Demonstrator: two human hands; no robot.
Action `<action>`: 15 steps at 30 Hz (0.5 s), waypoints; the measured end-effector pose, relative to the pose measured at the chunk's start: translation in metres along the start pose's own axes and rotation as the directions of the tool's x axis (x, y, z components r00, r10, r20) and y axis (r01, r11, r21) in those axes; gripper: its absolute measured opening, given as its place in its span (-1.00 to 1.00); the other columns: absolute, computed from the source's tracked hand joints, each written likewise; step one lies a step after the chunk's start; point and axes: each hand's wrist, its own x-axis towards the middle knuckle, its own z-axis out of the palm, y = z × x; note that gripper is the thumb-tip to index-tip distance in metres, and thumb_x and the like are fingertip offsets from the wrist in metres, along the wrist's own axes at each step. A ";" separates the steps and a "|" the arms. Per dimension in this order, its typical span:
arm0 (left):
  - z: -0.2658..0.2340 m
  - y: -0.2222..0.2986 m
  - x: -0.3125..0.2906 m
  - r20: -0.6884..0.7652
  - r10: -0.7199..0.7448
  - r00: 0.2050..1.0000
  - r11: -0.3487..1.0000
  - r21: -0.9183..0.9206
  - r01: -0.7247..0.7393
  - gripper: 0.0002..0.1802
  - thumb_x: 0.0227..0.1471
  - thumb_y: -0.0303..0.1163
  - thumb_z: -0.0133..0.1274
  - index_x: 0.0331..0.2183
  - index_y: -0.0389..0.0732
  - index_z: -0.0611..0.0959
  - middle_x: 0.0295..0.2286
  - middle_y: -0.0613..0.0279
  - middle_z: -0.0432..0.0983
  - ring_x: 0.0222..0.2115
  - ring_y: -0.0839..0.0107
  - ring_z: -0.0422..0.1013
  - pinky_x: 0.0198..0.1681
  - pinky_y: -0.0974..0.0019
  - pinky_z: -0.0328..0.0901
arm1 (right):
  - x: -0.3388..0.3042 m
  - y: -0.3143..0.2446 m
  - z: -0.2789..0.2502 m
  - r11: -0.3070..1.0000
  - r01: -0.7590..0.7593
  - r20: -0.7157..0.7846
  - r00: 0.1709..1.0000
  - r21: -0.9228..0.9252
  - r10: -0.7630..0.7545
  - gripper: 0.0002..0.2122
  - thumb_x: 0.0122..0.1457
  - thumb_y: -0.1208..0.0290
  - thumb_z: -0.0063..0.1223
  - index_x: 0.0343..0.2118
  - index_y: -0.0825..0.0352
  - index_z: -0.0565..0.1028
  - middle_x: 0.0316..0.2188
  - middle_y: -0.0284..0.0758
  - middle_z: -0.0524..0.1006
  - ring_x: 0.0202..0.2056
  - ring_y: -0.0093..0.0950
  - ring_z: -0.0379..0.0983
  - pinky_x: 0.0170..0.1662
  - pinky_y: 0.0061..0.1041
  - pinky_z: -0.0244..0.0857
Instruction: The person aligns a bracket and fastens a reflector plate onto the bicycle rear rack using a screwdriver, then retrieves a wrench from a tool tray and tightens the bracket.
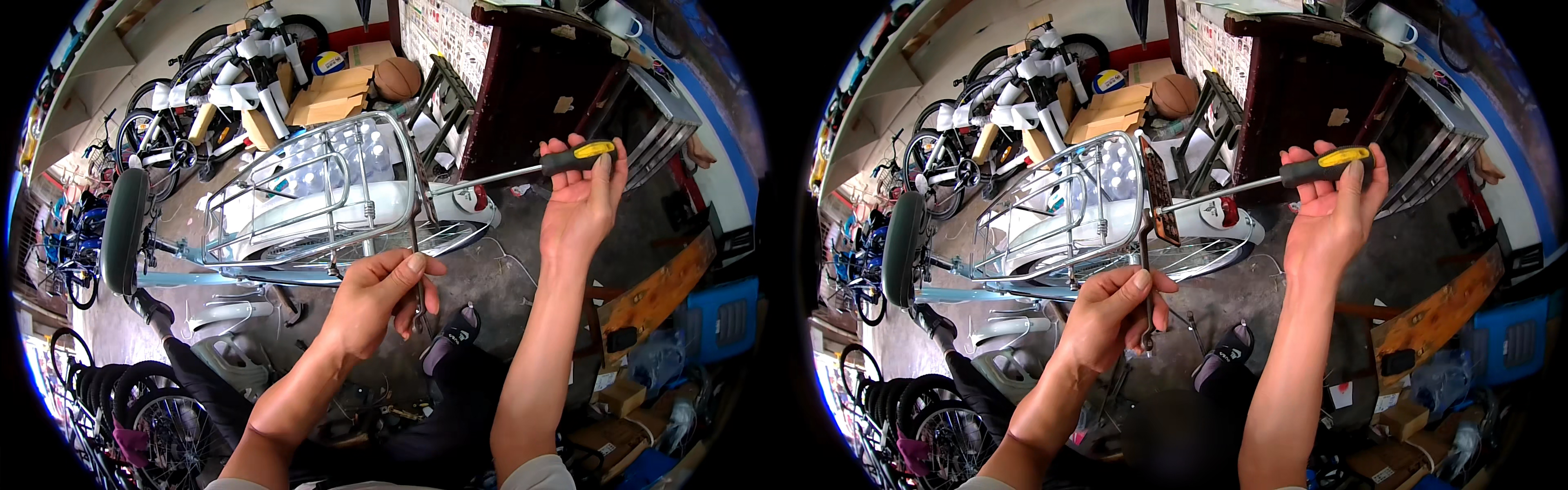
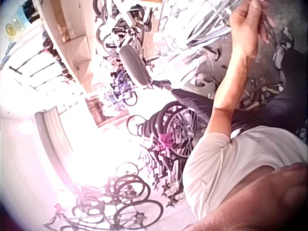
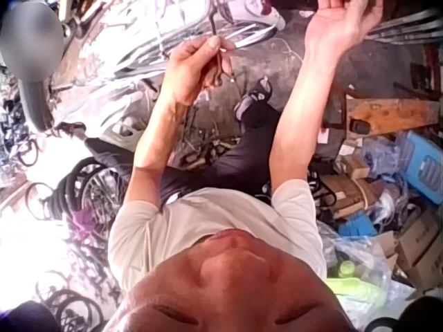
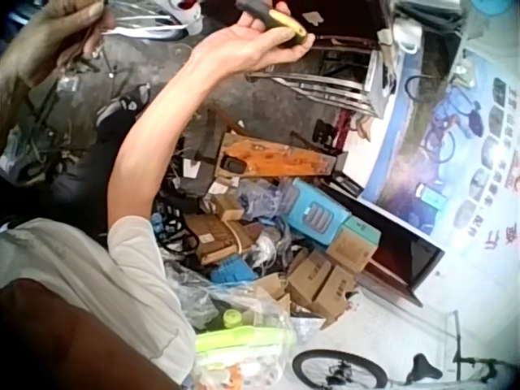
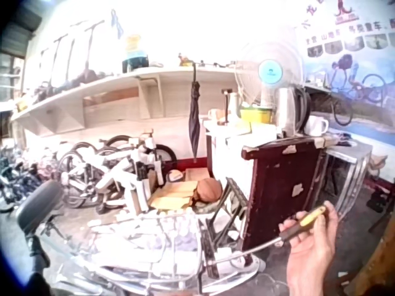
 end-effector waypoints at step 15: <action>-0.008 -0.046 0.036 -0.197 0.327 0.924 0.921 0.286 -0.265 -0.71 0.33 -0.30 -0.09 -0.15 -0.32 0.59 -0.34 0.22 0.62 -0.57 0.59 0.45 -0.49 0.49 0.37 | 0.004 0.006 -0.004 0.999 -0.046 -0.065 0.997 0.024 0.048 -0.61 0.36 0.28 -0.17 0.20 0.21 0.15 -0.08 -0.01 0.42 -0.19 -0.11 0.53 0.04 -0.03 0.40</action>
